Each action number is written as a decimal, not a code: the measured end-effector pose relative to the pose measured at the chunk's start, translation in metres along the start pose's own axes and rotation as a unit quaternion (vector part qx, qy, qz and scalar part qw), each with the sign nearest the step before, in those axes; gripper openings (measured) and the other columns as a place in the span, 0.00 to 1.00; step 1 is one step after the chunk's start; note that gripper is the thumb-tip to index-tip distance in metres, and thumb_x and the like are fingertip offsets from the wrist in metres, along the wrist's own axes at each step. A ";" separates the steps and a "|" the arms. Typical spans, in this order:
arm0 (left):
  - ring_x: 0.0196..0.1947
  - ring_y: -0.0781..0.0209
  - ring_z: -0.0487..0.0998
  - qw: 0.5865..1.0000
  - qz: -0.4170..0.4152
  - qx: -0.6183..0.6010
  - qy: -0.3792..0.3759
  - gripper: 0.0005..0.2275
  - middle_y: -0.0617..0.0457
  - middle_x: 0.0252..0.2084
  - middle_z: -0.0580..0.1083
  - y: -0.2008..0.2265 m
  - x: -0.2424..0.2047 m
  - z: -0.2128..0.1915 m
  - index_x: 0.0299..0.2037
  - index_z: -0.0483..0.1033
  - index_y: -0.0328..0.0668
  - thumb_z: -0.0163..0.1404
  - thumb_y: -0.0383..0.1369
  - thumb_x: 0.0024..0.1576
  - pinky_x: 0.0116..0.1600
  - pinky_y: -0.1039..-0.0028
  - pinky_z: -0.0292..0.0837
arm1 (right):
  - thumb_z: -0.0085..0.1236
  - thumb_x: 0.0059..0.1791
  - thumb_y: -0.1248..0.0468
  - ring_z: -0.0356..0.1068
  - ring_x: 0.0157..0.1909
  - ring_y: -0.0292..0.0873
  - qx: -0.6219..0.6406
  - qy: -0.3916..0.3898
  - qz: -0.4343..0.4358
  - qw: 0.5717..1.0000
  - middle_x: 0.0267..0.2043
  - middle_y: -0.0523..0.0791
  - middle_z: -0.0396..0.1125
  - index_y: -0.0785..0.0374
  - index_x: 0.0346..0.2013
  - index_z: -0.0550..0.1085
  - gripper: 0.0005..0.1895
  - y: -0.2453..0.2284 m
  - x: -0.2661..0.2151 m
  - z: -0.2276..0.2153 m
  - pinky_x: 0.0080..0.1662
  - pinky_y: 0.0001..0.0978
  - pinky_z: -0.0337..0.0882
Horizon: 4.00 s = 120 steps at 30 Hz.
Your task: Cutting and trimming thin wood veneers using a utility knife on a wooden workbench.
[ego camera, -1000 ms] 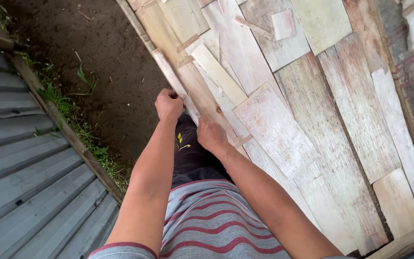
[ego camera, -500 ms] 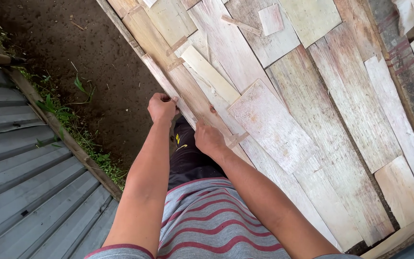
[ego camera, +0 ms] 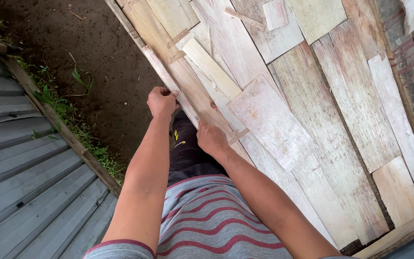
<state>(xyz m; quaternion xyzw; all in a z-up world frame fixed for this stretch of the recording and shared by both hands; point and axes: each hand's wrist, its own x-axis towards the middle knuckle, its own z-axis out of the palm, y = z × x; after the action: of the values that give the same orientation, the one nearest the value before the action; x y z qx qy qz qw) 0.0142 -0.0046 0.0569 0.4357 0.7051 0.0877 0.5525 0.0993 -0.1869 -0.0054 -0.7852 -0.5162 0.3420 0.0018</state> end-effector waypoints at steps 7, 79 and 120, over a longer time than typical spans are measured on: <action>0.43 0.45 0.82 1.000 0.004 -0.007 -0.005 0.14 0.38 0.44 0.72 0.000 0.001 -0.001 0.51 0.70 0.28 0.58 0.30 0.61 0.41 0.65 0.92 | 0.36 0.54 0.58 0.76 0.30 0.67 -0.008 -0.003 -0.003 1.000 0.24 0.58 0.71 0.64 0.37 0.64 0.12 0.004 -0.010 -0.001 0.31 0.56 0.76; 0.33 0.47 0.85 0.999 0.030 -0.008 0.020 0.19 0.38 0.39 0.76 -0.075 -0.055 0.044 0.55 0.75 0.36 0.63 0.37 0.59 0.36 0.65 0.92 | 0.39 0.53 0.63 0.77 0.29 0.65 0.003 0.005 -0.015 1.000 0.25 0.58 0.72 0.65 0.36 0.64 0.08 0.038 -0.091 0.015 0.29 0.54 0.76; 0.35 0.47 0.84 0.998 0.040 -0.037 0.034 0.18 0.39 0.35 0.74 -0.084 -0.049 0.048 0.53 0.75 0.38 0.65 0.37 0.57 0.35 0.62 0.92 | 0.41 0.52 0.60 0.77 0.26 0.56 -0.083 0.056 -0.047 0.994 0.24 0.48 0.71 0.59 0.37 0.63 0.07 0.067 -0.147 0.041 0.29 0.46 0.77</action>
<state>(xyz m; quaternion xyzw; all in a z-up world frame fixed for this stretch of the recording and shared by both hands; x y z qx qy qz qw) 0.0123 -0.1072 0.0224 0.4396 0.7018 0.1500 0.5401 0.0972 -0.3519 0.0182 -0.7754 -0.5783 0.2528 -0.0188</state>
